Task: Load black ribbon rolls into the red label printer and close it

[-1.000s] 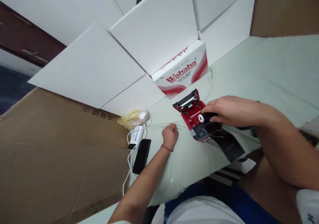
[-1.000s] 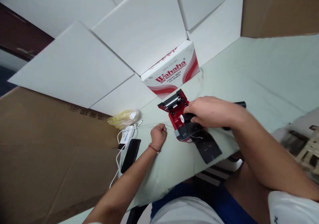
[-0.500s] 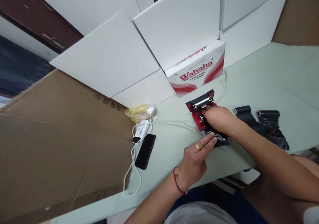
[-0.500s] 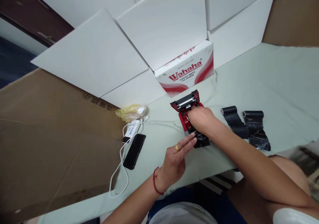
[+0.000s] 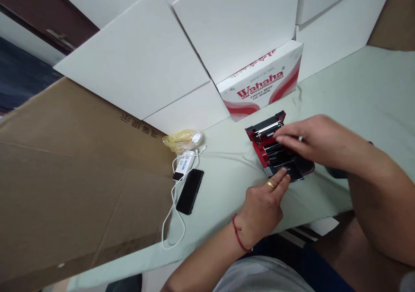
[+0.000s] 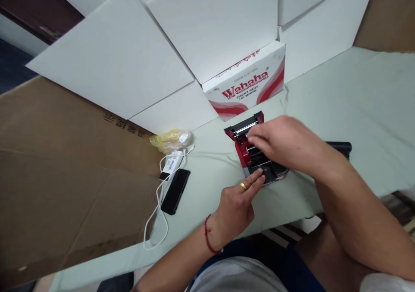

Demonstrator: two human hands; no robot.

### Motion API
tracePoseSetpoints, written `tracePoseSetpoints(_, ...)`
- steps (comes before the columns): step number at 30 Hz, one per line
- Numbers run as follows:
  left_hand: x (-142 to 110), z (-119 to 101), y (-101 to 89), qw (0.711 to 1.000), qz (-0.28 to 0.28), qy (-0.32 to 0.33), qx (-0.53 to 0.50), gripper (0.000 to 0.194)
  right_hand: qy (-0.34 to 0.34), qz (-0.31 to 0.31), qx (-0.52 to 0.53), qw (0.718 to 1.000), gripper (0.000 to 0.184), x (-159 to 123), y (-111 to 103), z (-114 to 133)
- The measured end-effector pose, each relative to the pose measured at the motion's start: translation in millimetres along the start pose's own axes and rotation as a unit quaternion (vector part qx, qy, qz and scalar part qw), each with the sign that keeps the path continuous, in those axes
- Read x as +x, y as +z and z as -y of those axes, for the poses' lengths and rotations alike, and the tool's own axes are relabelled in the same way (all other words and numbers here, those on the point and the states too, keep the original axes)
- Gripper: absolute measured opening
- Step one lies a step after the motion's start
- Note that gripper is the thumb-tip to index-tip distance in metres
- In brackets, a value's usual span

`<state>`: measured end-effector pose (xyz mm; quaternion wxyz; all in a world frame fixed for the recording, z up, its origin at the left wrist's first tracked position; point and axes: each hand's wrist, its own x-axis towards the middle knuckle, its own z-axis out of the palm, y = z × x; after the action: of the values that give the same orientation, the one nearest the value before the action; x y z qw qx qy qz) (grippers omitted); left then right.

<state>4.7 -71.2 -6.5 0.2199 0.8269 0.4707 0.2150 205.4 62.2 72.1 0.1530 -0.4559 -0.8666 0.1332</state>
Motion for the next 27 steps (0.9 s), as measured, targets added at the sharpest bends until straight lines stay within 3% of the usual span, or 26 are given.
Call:
tracePoseSetpoints(2, 0.7, -1.9, 0.5, 0.998, 0.015, 0.015, 0.051, 0.083, 0.006, -0.126, 0.003, 0.992, 0.039, -2.8, -6.6, -9.2)
tracePoseSetpoints(4, 0.8, -3.5, 1.0, 0.995, 0.02, 0.025, 0.09, 0.082, -0.027, -0.168, 0.0, 0.985, 0.046, 3.1, -1.1, -18.3)
tracePoseSetpoints(7, -0.8, -6.1, 1.1, 0.992, 0.021, 0.033, 0.117, 0.082, -0.095, -0.119, -0.011, 0.988, 0.052, 17.4, 18.1, -26.7)
tracePoseSetpoints(10, -3.0, -9.3, 1.1, 0.992, 0.028, 0.031, 0.121, 0.084, -0.103, -0.078, -0.043, 0.991, 0.047, 20.3, 28.0, -24.9)
tracePoseSetpoints(14, -3.6, -13.0, 0.2, 0.993, 0.033, 0.017, 0.112, 0.086, -0.057, -0.023, -0.073, 0.995, 0.041, 1.1, 19.0, -14.7)
tracePoseSetpoints(21, -2.2, -7.9, -1.7, 0.997, 0.039, 0.0, 0.072, 0.088, 0.028, 0.168, -0.111, 0.979, 0.049, -34.3, 13.2, 13.8)
tracePoseSetpoints(25, -2.5, -4.9, -3.4, 0.999, 0.025, 0.006, 0.029, 0.085, 0.071, 0.203, -0.146, 0.966, 0.049, -35.3, 14.2, 35.8)
tracePoseSetpoints(27, -3.2, -5.0, -7.1, 1.0, -0.014, 0.012, -0.016, 0.077, 0.078, 0.211, -0.152, 0.962, 0.046, -31.7, 11.9, 40.5)
